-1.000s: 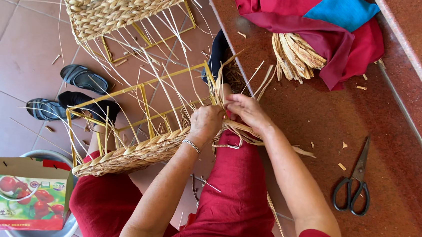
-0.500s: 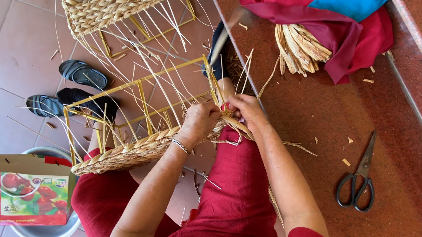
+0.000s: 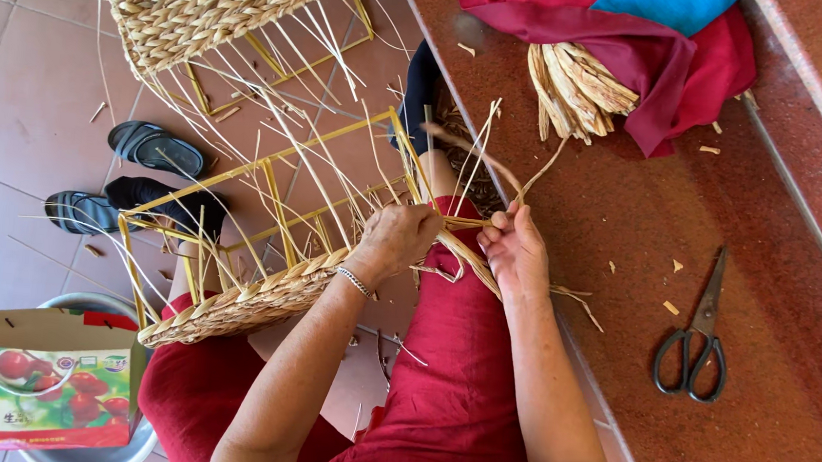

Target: The person weaves a basket by hand, threading dried palm leaves through a metal frame. They use scissors to trim excess strands and continue weaving along the basket's edge.

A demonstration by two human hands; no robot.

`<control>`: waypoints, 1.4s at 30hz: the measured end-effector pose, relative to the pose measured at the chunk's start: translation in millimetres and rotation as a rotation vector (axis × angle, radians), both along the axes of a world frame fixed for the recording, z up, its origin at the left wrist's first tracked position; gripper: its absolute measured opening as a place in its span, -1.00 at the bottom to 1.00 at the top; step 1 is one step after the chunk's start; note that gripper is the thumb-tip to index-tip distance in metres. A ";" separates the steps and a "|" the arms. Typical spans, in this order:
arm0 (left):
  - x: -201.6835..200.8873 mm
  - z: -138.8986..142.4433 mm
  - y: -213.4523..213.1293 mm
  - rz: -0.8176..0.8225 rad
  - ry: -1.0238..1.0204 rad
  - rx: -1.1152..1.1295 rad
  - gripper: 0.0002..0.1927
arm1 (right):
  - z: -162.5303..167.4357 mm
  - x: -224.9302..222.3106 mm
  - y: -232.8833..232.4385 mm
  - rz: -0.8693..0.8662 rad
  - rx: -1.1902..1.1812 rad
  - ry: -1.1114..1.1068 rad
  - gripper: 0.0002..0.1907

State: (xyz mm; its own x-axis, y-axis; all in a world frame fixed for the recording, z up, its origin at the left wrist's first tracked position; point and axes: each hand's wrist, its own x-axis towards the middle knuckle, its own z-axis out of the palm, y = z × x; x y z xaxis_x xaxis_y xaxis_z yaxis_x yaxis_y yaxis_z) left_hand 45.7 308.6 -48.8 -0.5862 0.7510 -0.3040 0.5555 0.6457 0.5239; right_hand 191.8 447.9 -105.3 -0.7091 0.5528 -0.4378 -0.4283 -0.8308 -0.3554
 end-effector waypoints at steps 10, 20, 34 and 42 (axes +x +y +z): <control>4.4 -3.8 24.3 0.112 0.025 -0.090 -0.74 | 16.5 53.1 -9.3 0.278 1.197 -0.845 -0.77; 0.9 -2.9 15.1 0.093 0.039 0.072 -0.76 | 22.4 19.2 -2.0 0.551 1.524 -0.669 -0.77; -10.9 -0.4 8.1 -0.030 -0.082 0.128 -0.73 | 52.8 17.5 22.6 0.147 2.200 -0.576 -0.79; -11.0 -5.7 9.0 -0.010 -0.095 0.062 -0.70 | 47.7 51.0 -49.4 0.367 2.090 -0.577 -0.76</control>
